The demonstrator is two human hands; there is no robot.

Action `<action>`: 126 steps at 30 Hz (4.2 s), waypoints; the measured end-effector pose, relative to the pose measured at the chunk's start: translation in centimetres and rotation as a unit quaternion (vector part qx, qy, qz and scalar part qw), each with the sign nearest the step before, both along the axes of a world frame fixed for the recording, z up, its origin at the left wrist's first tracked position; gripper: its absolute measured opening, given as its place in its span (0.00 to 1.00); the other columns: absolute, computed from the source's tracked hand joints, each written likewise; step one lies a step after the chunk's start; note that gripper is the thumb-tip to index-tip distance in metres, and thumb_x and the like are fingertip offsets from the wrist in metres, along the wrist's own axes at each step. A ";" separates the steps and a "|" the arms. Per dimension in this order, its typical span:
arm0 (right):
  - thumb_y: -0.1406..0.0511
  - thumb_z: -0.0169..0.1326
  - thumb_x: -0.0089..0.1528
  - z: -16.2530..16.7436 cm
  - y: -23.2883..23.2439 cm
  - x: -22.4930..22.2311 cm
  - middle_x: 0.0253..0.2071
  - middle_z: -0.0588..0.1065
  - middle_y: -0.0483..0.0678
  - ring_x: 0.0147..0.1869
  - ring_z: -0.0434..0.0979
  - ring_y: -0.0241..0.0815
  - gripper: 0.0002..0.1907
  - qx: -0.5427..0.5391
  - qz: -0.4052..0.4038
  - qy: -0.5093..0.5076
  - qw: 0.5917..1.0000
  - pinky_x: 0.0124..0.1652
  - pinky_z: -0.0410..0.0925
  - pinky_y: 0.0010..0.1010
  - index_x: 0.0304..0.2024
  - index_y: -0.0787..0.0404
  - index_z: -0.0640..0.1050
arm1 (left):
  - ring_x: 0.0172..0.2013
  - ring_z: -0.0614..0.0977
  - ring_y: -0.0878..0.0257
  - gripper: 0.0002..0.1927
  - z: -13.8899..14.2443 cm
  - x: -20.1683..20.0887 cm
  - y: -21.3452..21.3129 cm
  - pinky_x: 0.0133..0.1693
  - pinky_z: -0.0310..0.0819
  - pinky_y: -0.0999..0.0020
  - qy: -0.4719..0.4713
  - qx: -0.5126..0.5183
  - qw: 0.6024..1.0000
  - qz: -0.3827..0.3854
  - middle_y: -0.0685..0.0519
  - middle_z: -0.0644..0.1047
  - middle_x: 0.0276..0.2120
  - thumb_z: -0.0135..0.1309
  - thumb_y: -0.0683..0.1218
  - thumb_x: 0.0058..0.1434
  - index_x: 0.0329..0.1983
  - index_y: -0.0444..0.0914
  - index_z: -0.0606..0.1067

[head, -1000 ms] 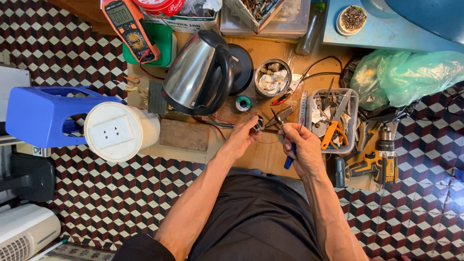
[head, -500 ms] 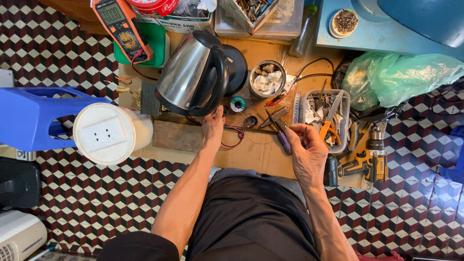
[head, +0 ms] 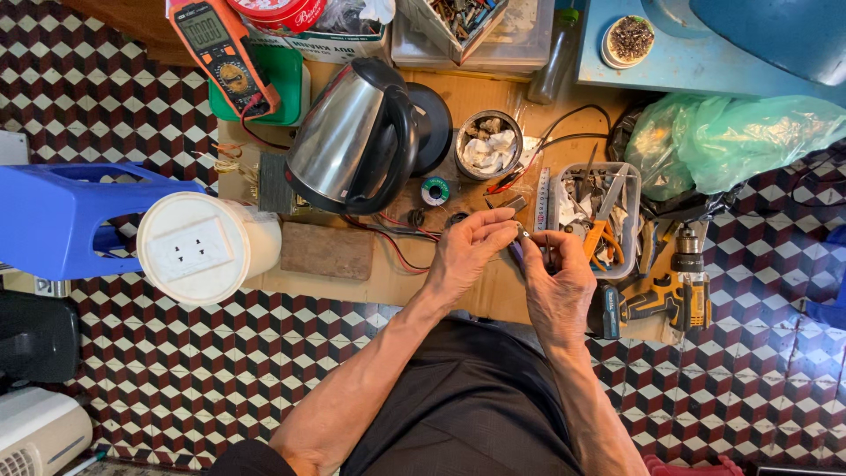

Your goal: The person stands at a cluttered workbench disassembling and reworking a small electric motor. They hold the motor housing in one hand while using pliers, a screwdriver, and a small knife to pry, cut, and adjust internal components, at one point reaching into a tray of tools to select implements, and finally setting the motor down on the bench.

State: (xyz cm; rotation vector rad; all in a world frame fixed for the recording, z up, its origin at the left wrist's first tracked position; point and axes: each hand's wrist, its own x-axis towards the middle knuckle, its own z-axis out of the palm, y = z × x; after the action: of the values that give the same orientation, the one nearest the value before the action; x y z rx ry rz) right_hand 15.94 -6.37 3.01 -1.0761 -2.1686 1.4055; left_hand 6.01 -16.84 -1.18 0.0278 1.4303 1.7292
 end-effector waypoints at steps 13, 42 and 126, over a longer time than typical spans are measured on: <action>0.68 0.61 0.66 -0.6 0.3 0.5 0.29 0.74 0.43 0.31 0.70 0.29 0.08 0.069 0.019 -0.003 0.997 0.32 0.67 0.23 0.43 0.65 0.77 | 0.40 0.82 0.68 0.18 -1.3 0.6 1.1 0.45 0.78 0.74 -0.107 0.026 0.994 0.006 0.52 0.82 0.41 0.59 0.50 0.67 0.51 0.31 0.79; 0.66 0.60 0.66 -0.9 0.7 0.9 0.32 0.79 0.46 0.33 0.75 0.29 0.09 -0.003 0.014 -0.037 0.999 0.34 0.70 0.23 0.43 0.67 0.78 | 0.38 0.85 0.65 0.19 -1.9 0.4 1.0 0.43 0.82 0.74 -0.108 -0.024 0.994 -0.017 0.48 0.83 0.40 0.57 0.50 0.67 0.52 0.29 0.80; 0.65 0.55 0.70 3.7 12.6 2.9 0.37 0.78 0.49 0.25 0.68 0.28 0.06 -0.369 -0.126 0.250 0.886 0.21 0.56 0.17 0.46 0.63 0.76 | 0.41 0.82 0.66 0.30 5.3 -1.4 13.8 0.43 0.80 0.71 0.090 0.032 0.995 -0.032 0.49 0.79 0.44 0.66 0.46 0.58 0.61 0.31 0.70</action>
State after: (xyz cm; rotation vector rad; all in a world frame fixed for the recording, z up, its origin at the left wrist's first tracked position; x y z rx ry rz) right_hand 18.86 6.23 6.75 -1.0013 -1.0911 2.1444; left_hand 4.63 -3.06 4.15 0.2665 1.4862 1.7543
